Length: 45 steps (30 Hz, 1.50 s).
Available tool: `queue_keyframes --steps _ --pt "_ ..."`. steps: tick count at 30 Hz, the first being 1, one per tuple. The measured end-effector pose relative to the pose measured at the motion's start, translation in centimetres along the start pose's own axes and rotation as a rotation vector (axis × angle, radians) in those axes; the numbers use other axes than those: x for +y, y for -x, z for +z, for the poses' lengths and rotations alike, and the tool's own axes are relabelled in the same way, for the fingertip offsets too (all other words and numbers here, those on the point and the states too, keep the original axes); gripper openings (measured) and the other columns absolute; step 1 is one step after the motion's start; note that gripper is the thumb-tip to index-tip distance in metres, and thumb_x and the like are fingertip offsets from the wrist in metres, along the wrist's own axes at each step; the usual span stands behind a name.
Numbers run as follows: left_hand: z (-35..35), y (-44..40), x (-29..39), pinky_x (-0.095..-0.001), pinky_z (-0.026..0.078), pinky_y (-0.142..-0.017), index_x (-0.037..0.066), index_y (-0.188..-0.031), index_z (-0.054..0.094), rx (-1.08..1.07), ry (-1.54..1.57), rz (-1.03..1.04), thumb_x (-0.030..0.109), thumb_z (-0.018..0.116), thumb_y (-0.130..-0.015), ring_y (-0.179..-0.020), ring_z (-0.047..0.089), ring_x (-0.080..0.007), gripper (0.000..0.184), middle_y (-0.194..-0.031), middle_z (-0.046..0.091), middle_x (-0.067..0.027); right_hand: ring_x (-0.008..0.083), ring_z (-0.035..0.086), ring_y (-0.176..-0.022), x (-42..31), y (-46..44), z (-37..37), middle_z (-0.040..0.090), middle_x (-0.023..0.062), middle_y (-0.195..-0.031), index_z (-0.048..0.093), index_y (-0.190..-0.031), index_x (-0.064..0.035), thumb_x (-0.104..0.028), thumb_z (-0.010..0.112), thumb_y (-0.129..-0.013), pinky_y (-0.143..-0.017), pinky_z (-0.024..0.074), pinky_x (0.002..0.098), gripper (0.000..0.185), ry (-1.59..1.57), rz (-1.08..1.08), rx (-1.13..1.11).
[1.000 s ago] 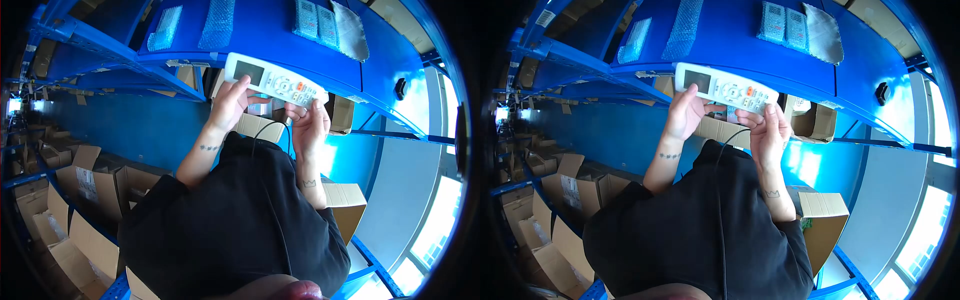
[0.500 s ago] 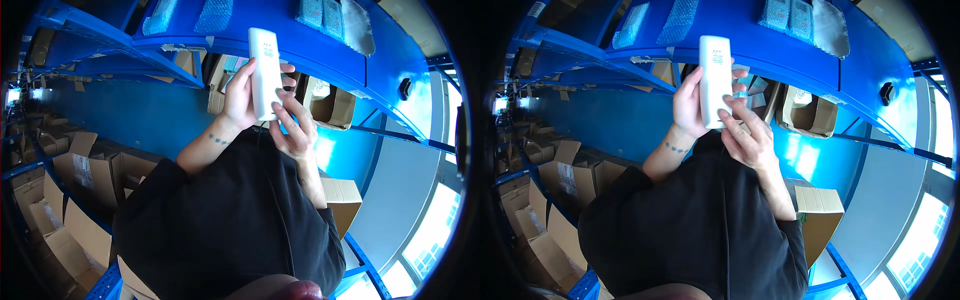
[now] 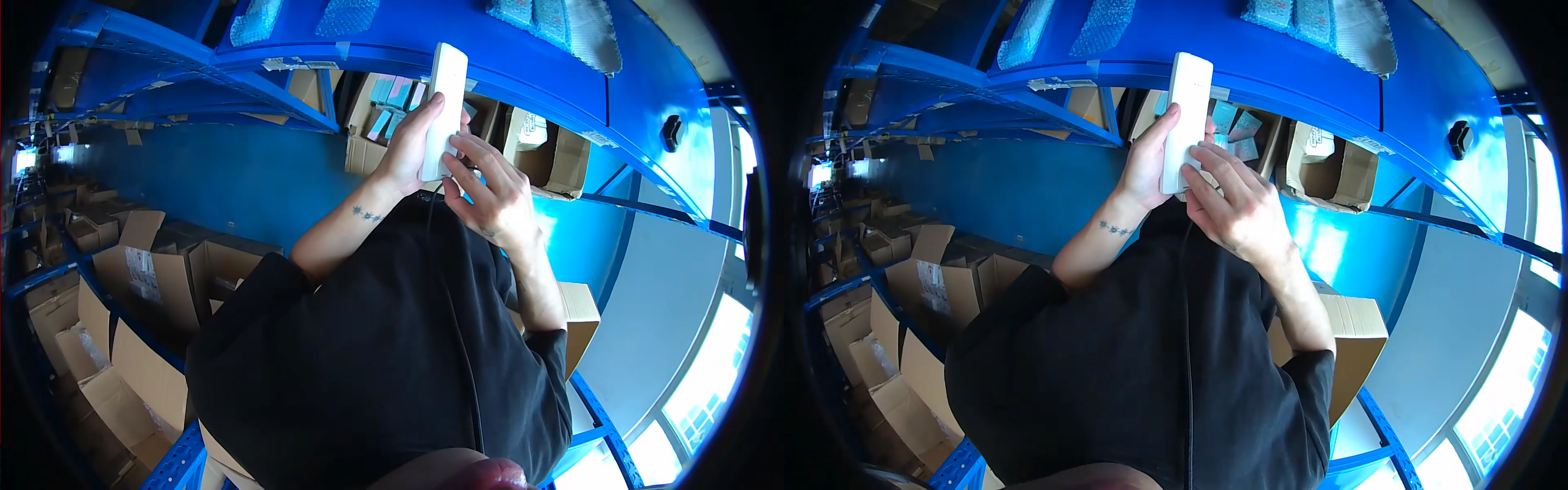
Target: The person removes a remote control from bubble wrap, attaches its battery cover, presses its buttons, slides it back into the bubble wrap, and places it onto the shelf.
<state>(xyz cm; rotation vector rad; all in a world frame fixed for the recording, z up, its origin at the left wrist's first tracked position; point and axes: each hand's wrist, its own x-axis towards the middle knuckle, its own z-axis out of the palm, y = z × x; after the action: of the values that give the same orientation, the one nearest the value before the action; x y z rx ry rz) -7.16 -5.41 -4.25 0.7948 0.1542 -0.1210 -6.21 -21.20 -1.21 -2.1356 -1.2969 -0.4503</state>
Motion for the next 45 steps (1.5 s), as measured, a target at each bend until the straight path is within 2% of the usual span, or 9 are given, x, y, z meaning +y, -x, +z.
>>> queue_keyframes --steps 6,10,16,26,31,36,38,40,45 --pt "-0.8 0.4 -0.1 -0.0246 0.046 -0.072 0.001 -0.137 0.037 0.019 -0.056 0.073 0.039 0.040 -0.101 -0.088 0.057 -0.0145 0.052 -0.103 0.059 -0.0113 0.0272 0.067 -0.101 -0.5 -0.3 0.6 0.063 0.0137 -0.115 0.067 -0.103 -0.0007 -0.004 0.072 -0.073 -0.073 0.0590 0.0307 0.030 0.054 -0.029 -0.039" --pt "-1.6 0.6 0.1 -0.0249 0.047 -0.073 0.001 -0.137 0.037 0.040 -0.055 0.062 0.038 0.039 -0.102 -0.089 0.058 -0.0156 0.052 -0.104 0.059 -0.0120 0.0281 0.068 -0.095 -0.5 -0.5 1.3 0.064 0.0125 -0.115 0.066 -0.102 0.0005 0.001 0.071 -0.067 -0.073 0.0589 0.0317 0.035 -0.001 -0.035 -0.005" --pt "-1.4 1.1 0.5 -0.0262 0.050 -0.072 0.002 -0.139 0.036 0.127 -0.113 0.072 0.040 0.038 -0.102 -0.090 0.059 -0.0167 0.053 -0.104 0.059 -0.0119 0.0275 0.069 -0.092 -1.0 -0.8 1.0 0.064 0.0133 -0.116 0.066 -0.102 0.0004 0.001 0.069 -0.069 -0.070 0.0589 0.0308 0.033 -0.013 0.001 -0.047" --pt "-1.2 1.3 0.6 -0.0299 0.053 -0.071 0.005 -0.143 0.034 -0.043 0.001 0.042 0.041 0.034 -0.102 -0.098 0.063 -0.0218 0.054 -0.117 0.061 -0.0159 0.0251 0.069 -0.087 -0.2 -0.9 -0.8 0.064 0.0134 -0.116 0.069 -0.100 -0.0029 -0.002 0.066 -0.075 -0.068 0.0579 0.0312 0.025 -0.018 -0.100 -0.032" --pt "-1.0 1.5 0.2 -0.0317 0.055 -0.074 0.005 -0.144 0.032 -0.035 0.021 0.005 0.038 0.034 -0.101 -0.101 0.064 -0.0244 0.054 -0.123 0.059 -0.0182 0.0241 0.068 -0.084 -0.9 -0.2 0.6 0.066 0.0136 -0.114 0.069 -0.097 -0.0023 0.000 0.067 -0.076 -0.066 0.0566 0.0291 0.021 -0.249 0.136 0.157" --pt "-1.7 1.9 -0.7 -0.0345 0.057 -0.072 0.004 -0.144 0.032 -0.023 0.161 -0.024 0.024 0.040 -0.097 -0.098 0.066 -0.0266 0.052 -0.125 0.058 -0.0198 0.0231 0.068 -0.084 -0.9 0.3 1.5 0.068 0.0153 -0.109 0.068 -0.097 0.0005 0.004 0.067 -0.079 -0.072 0.0577 0.0279 0.018 -0.527 0.384 0.356" --pt "-0.7 2.3 0.0 -0.0339 0.058 -0.069 0.004 -0.144 0.031 -0.075 0.043 0.043 0.016 0.043 -0.093 -0.095 0.066 -0.0268 0.053 -0.126 0.056 -0.0209 0.0226 0.068 -0.084 -0.6 0.6 1.3 0.068 0.0160 -0.108 0.068 -0.097 0.0012 0.005 0.067 -0.080 -0.075 0.0580 0.0273 0.017 -0.677 0.486 0.415" --pt "-0.1 2.7 0.6 -0.0333 0.058 -0.066 0.003 -0.143 0.031 -0.125 -0.077 0.110 0.008 0.045 -0.089 -0.091 0.066 -0.0270 0.056 -0.127 0.055 -0.0221 0.0231 0.070 -0.086 0.5 1.4 1.5 0.068 0.0169 -0.109 0.068 -0.097 0.0017 0.001 0.067 -0.085 -0.078 0.0588 0.0281 0.013 -0.831 0.603 0.698" --pt "-1.0 2.6 0.8 -0.0313 0.057 -0.060 0.003 -0.145 0.028 -0.172 -0.200 0.219 -0.002 0.047 -0.084 -0.086 0.066 -0.0268 0.064 -0.130 0.052 -0.0239 0.0256 0.070 -0.091 2.5 4.2 1.3 0.068 0.0178 -0.108 0.068 -0.097 0.0014 -0.002 0.065 -0.089 -0.078 0.0587 0.0281 0.010 -1.003 0.800 0.866"
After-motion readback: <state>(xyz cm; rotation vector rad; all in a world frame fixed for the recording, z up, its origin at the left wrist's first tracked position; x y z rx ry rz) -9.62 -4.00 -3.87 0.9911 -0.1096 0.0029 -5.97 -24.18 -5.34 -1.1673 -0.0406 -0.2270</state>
